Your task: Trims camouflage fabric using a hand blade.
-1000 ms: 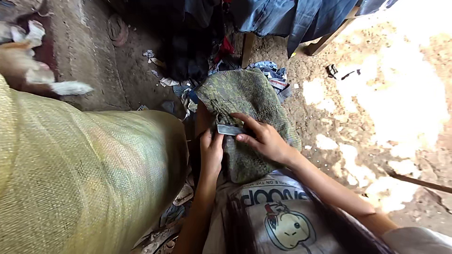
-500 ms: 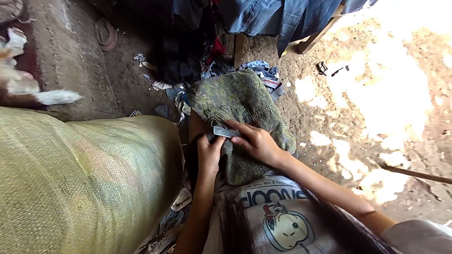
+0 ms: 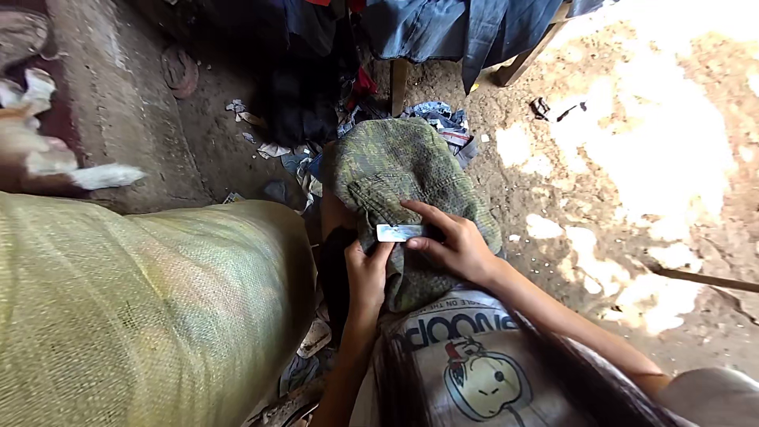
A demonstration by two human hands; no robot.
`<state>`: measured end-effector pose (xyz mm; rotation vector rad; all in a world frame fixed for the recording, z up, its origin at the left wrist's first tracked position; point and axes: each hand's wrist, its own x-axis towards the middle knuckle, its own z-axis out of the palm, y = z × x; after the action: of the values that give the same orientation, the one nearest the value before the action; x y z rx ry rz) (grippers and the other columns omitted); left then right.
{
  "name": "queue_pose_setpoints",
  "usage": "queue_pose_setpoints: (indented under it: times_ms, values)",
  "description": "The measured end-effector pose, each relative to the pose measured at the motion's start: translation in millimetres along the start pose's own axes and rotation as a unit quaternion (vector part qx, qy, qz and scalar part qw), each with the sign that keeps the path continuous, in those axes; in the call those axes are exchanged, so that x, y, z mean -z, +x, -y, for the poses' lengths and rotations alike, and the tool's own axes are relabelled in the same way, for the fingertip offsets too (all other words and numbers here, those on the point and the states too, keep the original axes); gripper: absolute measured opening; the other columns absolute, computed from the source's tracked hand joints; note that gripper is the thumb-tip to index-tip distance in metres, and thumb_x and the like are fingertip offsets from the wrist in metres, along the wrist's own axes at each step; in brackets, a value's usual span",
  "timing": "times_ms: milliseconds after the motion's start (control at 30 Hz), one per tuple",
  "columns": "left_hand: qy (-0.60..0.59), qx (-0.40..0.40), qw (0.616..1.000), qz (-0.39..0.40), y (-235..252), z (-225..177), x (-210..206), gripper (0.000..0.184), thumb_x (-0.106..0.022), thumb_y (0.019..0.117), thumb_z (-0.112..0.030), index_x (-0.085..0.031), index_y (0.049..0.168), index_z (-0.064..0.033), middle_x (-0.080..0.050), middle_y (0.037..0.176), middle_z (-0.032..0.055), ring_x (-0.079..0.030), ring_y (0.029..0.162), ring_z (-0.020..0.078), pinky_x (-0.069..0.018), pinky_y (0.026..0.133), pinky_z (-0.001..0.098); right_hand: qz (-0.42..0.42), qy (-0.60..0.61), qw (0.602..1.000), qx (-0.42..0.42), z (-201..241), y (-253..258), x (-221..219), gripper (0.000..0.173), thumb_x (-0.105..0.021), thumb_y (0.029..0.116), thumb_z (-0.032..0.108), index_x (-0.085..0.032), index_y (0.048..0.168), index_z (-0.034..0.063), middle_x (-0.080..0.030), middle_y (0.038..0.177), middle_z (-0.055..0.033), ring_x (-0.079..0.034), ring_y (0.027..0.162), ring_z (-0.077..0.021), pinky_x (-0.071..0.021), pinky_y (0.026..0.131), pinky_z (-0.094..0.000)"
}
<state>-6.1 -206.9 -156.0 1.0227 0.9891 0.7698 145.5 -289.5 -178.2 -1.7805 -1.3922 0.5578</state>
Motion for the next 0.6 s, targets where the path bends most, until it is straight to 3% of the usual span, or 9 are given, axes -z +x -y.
queue_pose_setpoints:
  times_ms: [100,233,400,533,600]
  values:
    - [0.026,-0.032,0.999,0.012,-3.1,6.1,1.2,0.012,-0.061,0.0865,0.01,-0.068,0.09,0.0,-0.073,0.077,-0.0041,-0.07,0.075,-0.0003,-0.0595,0.075,0.0198,0.0,0.01,1.0,0.0,1.2,-1.5,-2.3,0.056,-0.059,0.0987,0.051,-0.062,0.14,0.013,-0.07,0.087,-0.0103,-0.063,0.069,-0.0196,-0.0522,0.063,-0.0396]
    - [0.047,-0.061,0.997,0.007,-3.9,12.4,-0.6,0.014,-0.06,0.0844,0.01,-0.068,0.086,-0.001,-0.071,0.075,-0.0058,-0.068,0.074,-0.0029,-0.0582,0.073,0.0176,0.001,0.04,0.999,0.004,7.5,5.3,-11.4,0.049,-0.058,0.1001,0.046,-0.064,0.137,0.0146,-0.074,0.103,-0.0105,-0.07,0.082,-0.0217,-0.056,0.069,-0.0438]
    - [0.053,-0.054,0.997,0.014,-3.8,8.0,-1.7,0.014,-0.06,0.0843,0.011,-0.068,0.087,-0.0003,-0.072,0.076,-0.005,-0.069,0.074,-0.002,-0.0586,0.073,0.0181,-0.022,0.014,1.0,0.018,7.5,0.9,-12.1,0.046,-0.054,0.1023,0.048,-0.069,0.132,0.0167,-0.07,0.089,-0.0109,-0.066,0.071,-0.0211,-0.0529,0.062,-0.0396]
    - [0.15,-0.123,0.981,0.021,-3.8,15.4,-3.4,0.009,-0.064,0.0851,0.005,-0.068,0.093,0.0075,-0.072,0.082,0.0019,-0.067,0.078,-0.0042,-0.0567,0.077,0.0148,-0.017,0.03,0.999,-0.011,9.0,3.9,-17.4,0.045,-0.051,0.1036,0.047,-0.072,0.125,0.0132,-0.073,0.095,-0.0117,-0.07,0.078,-0.0219,-0.0551,0.067,-0.0425]
    - [0.193,-0.143,0.97,0.022,-4.0,18.0,-3.0,0.012,-0.066,0.0863,0.002,-0.069,0.095,0.0104,-0.073,0.085,0.0078,-0.067,0.08,-0.0037,-0.0554,0.078,0.0141,0.014,0.088,0.995,-0.053,9.6,8.3,-18.3,0.044,-0.048,0.1056,0.045,-0.073,0.122,0.0129,-0.075,0.102,-0.0077,-0.071,0.088,-0.0167,-0.0564,0.076,-0.0422]
